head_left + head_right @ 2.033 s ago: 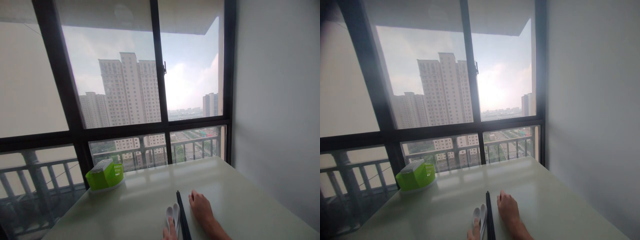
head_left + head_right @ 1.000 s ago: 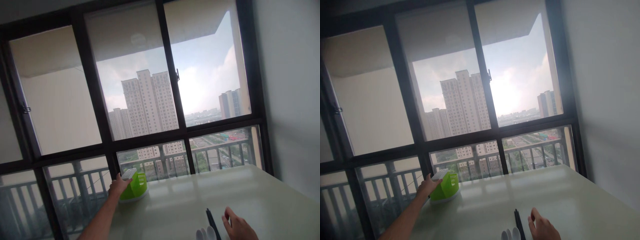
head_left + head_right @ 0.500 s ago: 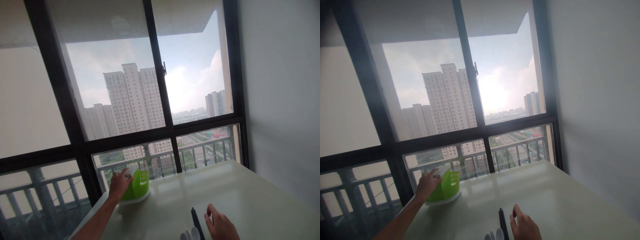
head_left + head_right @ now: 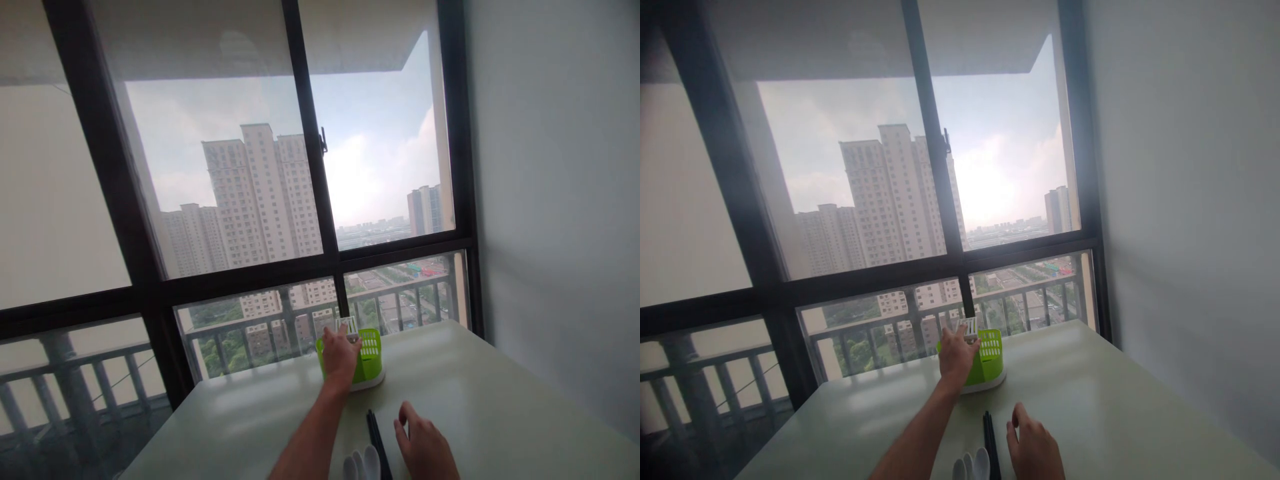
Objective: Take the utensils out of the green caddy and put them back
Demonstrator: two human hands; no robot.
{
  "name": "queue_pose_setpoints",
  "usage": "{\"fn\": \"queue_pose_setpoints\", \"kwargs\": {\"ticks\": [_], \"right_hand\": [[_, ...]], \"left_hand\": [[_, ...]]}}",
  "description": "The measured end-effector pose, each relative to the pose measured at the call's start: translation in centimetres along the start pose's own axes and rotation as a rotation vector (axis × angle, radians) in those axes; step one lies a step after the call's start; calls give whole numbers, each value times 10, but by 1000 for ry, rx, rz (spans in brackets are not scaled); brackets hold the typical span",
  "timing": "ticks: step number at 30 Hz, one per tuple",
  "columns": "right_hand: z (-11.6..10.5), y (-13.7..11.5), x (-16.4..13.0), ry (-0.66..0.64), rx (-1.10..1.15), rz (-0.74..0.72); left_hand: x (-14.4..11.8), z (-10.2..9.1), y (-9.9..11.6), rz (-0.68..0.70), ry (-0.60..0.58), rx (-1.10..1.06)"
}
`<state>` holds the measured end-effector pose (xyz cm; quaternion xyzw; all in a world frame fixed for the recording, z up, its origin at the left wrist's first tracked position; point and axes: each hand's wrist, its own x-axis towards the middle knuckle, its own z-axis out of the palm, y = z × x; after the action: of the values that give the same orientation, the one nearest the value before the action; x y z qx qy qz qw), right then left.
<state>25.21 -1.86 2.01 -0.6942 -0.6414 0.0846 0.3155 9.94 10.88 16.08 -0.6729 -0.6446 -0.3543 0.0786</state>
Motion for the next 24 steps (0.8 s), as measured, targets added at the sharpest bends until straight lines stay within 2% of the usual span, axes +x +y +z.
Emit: {"fn": "queue_pose_setpoints", "kwargs": {"ticks": [9,12,14,17,20,22,24], "right_hand": [[1,-1,-1,22,10,-31],[-1,1,0,22,10,-29],[-2,2,0,21,0,-22],[-2,4,-1,7,-15,-14],[0,6,-1,-12,-28,-14],[2,5,0,-22,-38,-20],[3,3,1,-52,-39,-39]], "left_hand": [[-25,19,48,30,-57,-27],[-28,17,54,50,-62,-34],[-30,9,50,84,-80,-32],[-37,-13,32,199,-57,-50],[-62,-38,-4,277,-10,-168],[-89,-45,-35,222,-77,-277],[-117,-43,-68,124,-130,-346]]}}
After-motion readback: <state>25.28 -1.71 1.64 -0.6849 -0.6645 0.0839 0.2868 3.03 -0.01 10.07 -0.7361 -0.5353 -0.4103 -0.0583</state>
